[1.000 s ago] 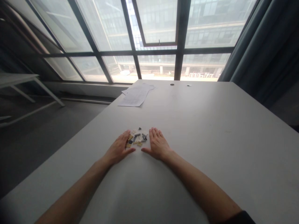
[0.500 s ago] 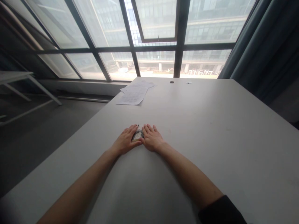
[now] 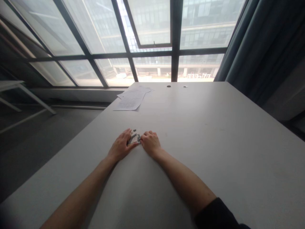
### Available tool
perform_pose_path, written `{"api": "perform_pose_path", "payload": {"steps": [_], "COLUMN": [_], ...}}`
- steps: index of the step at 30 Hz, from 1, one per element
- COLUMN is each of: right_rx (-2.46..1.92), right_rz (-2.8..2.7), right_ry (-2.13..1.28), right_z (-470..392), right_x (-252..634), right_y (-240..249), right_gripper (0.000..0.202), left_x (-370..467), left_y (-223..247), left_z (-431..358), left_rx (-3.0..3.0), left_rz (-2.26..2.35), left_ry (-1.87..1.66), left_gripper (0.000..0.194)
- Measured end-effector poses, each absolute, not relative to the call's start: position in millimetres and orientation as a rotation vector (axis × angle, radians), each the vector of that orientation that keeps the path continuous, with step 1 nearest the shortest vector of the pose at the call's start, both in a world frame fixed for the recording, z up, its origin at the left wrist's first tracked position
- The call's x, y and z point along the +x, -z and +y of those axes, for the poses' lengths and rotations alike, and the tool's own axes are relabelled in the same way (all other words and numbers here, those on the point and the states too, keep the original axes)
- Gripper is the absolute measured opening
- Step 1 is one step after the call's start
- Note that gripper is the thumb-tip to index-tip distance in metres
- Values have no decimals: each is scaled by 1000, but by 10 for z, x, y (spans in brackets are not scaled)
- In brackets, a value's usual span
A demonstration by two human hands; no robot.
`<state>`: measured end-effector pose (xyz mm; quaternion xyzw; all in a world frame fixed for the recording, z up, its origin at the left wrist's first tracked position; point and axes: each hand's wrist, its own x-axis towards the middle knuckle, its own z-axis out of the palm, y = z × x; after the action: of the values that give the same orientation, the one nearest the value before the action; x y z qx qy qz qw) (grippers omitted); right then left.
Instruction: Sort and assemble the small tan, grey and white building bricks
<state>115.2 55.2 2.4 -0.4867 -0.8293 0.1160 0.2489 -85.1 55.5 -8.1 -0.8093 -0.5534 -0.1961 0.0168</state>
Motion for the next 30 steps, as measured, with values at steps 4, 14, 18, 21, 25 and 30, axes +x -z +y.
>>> {"api": "perform_pose_path", "payload": {"steps": [4,14,18,21,25,30], "right_rx": [-1299,-1161,-1227,-1314,-1185,-901], "right_rz": [-2209,-1942,-1782,-1475,-780,-730], "right_ry": [-375,-765,-878,-959,-1012,-945], "right_z": [446,-644,-1039,-1178,-1132,-1075], "right_x": [1256,2490,2929,3186,3425,3485], "right_y": [-36,-32,-19,12,-45,-264], "right_gripper": [12,8,10,14,29,58], "left_x": [-875,-865,-919,-936,-833,-489], "left_y": [126,105,78,41,-80,-409], "left_z": [534,364,350,324,251,-27], "left_rx": [-2435,-2338,-2220,-2050,-1933,-2252], "left_rz": [-1739,-1590,-1710,-1850,-1750,-1350], "left_ry": [676,917,1227,1651,2109,2076], "left_gripper": [73,59,56,55,55,69]}}
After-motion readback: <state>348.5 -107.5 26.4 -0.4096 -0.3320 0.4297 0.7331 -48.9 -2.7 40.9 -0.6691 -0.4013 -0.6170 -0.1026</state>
